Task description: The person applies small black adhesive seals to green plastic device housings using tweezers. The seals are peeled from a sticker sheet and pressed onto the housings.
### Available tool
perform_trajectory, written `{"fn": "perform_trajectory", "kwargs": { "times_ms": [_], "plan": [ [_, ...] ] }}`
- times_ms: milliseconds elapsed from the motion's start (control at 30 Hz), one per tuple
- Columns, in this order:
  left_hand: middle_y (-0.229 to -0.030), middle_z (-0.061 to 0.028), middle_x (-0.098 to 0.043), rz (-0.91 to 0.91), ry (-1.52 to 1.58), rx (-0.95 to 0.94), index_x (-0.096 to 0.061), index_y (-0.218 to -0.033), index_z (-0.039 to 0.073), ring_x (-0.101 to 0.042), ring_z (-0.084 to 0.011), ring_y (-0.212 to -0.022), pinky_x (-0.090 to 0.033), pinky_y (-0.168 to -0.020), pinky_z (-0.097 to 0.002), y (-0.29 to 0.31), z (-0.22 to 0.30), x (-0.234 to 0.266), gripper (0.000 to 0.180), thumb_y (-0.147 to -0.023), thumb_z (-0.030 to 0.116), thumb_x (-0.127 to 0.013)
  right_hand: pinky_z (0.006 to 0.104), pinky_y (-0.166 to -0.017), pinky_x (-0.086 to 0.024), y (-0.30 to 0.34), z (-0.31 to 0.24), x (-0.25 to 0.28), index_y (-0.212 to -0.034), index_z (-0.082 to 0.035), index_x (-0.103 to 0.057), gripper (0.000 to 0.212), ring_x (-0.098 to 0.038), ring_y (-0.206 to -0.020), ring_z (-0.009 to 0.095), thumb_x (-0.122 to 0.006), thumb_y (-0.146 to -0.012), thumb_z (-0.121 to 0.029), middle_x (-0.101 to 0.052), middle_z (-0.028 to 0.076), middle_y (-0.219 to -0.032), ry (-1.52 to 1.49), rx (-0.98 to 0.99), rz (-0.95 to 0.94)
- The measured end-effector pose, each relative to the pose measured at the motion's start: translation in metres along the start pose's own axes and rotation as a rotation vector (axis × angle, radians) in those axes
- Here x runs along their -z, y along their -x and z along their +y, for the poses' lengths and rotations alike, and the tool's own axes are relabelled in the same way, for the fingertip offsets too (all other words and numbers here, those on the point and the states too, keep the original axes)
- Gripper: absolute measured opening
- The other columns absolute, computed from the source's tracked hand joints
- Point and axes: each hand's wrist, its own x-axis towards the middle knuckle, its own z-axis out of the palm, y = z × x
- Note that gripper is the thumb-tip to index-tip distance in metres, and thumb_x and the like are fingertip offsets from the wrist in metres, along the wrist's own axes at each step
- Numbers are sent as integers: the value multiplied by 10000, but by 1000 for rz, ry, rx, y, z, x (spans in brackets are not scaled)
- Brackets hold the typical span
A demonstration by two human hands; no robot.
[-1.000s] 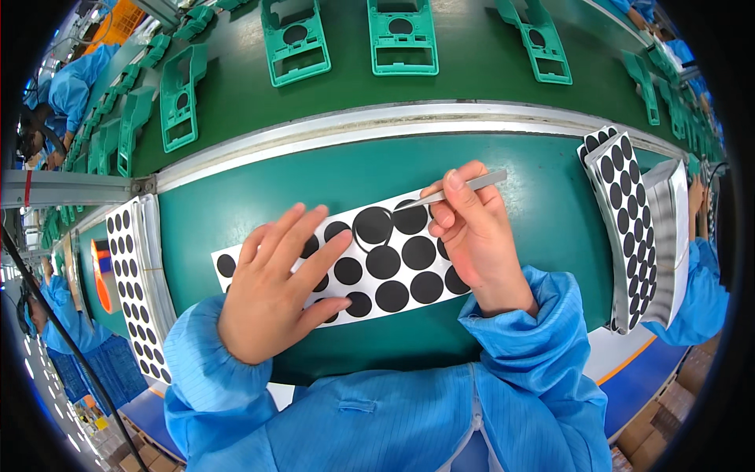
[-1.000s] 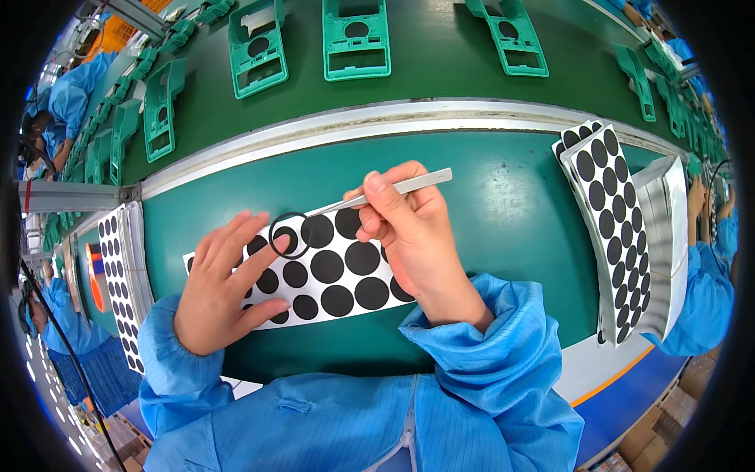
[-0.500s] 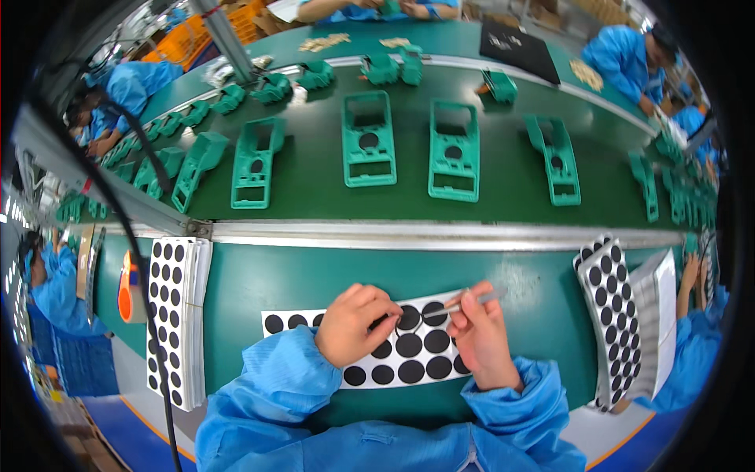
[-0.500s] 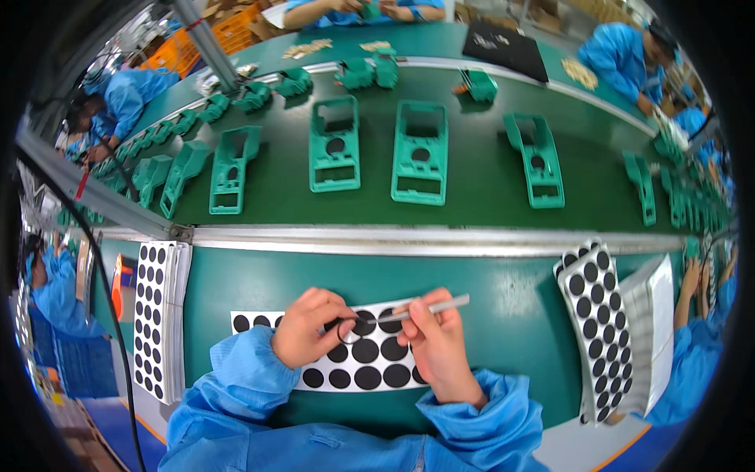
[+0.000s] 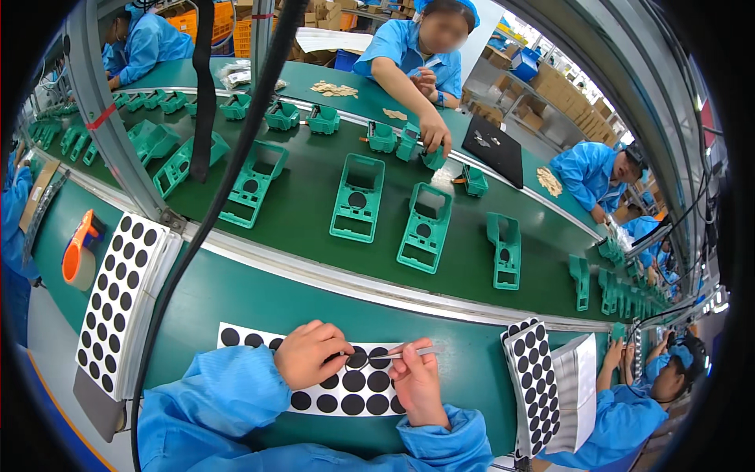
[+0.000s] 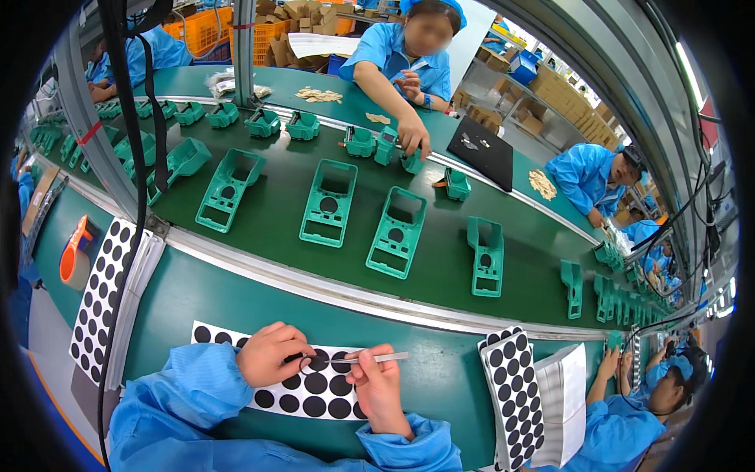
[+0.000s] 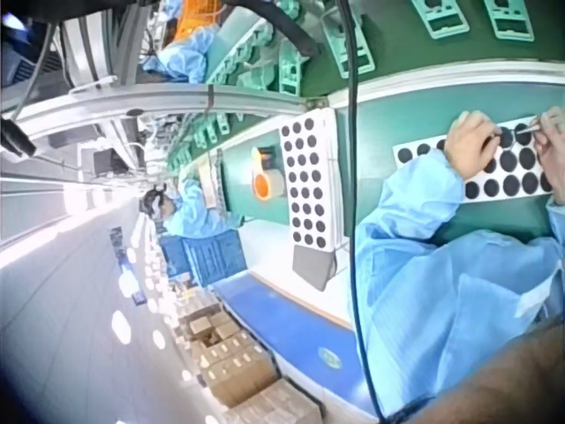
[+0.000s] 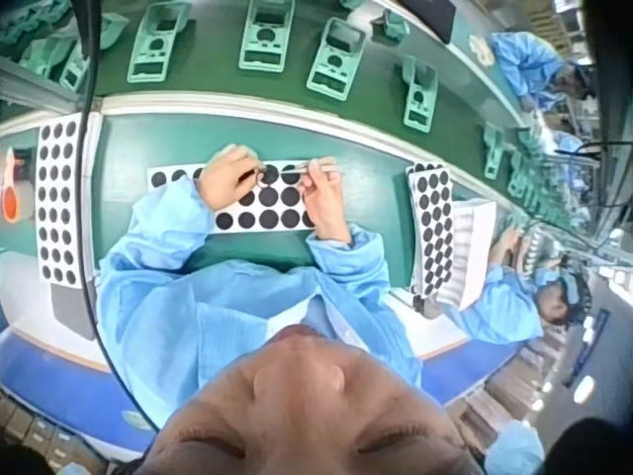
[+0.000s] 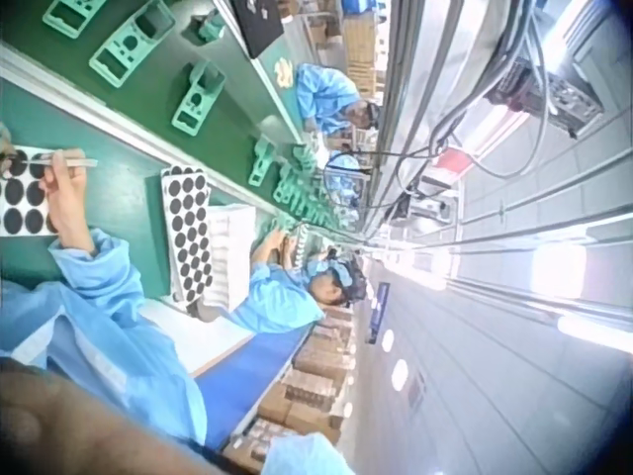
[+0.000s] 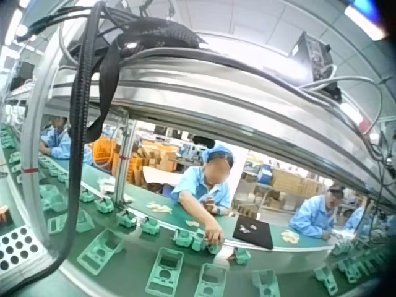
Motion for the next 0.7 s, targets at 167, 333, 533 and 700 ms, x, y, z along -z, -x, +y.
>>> {"fn": "perform_trajectory", "kwargs": {
  "times_ms": [167, 333, 533, 700],
  "plan": [
    [-833, -22, -552, -11, -12, -15, -640, -866, 112, -509, -226, -770, -424, -685, -320, -4, 0, 1, 153, -715, 121, -664, 247, -533, -478, -1, -2, 0, -876, -78, -417, 96, -491, -612, 101, -513, -880, -75, -579, 163, -846, -47, 28, -1],
    [-816, -15, -537, -10, -36, -18, -628, -840, 113, -507, -215, -754, -422, -671, -321, -7, 5, 4, 142, -701, 89, -637, 228, -537, -428, -1, -3, 0, -855, -111, -435, 94, -461, -609, 73, -525, -883, -112, -578, 107, -819, 7, -8, -23],
    [-813, -34, -548, -33, -23, -7, -640, -842, 96, -511, -226, -750, -423, -668, -321, -8, 8, 6, 146, -700, 63, -640, 231, -534, -450, -3, 0, 3, -858, -99, -439, 95, -476, -610, 80, -531, -880, -110, -593, 139, -843, -13, -19, -29],
    [-818, -26, -543, -29, -21, -1, -640, -847, 96, -510, -221, -757, -422, -672, -319, -7, 8, 8, 163, -692, 46, -636, 232, -533, -450, -3, 0, 1, -858, -97, -439, 96, -473, -608, 78, -530, -880, -113, -589, 136, -834, -4, -33, -41]
  ]
}}
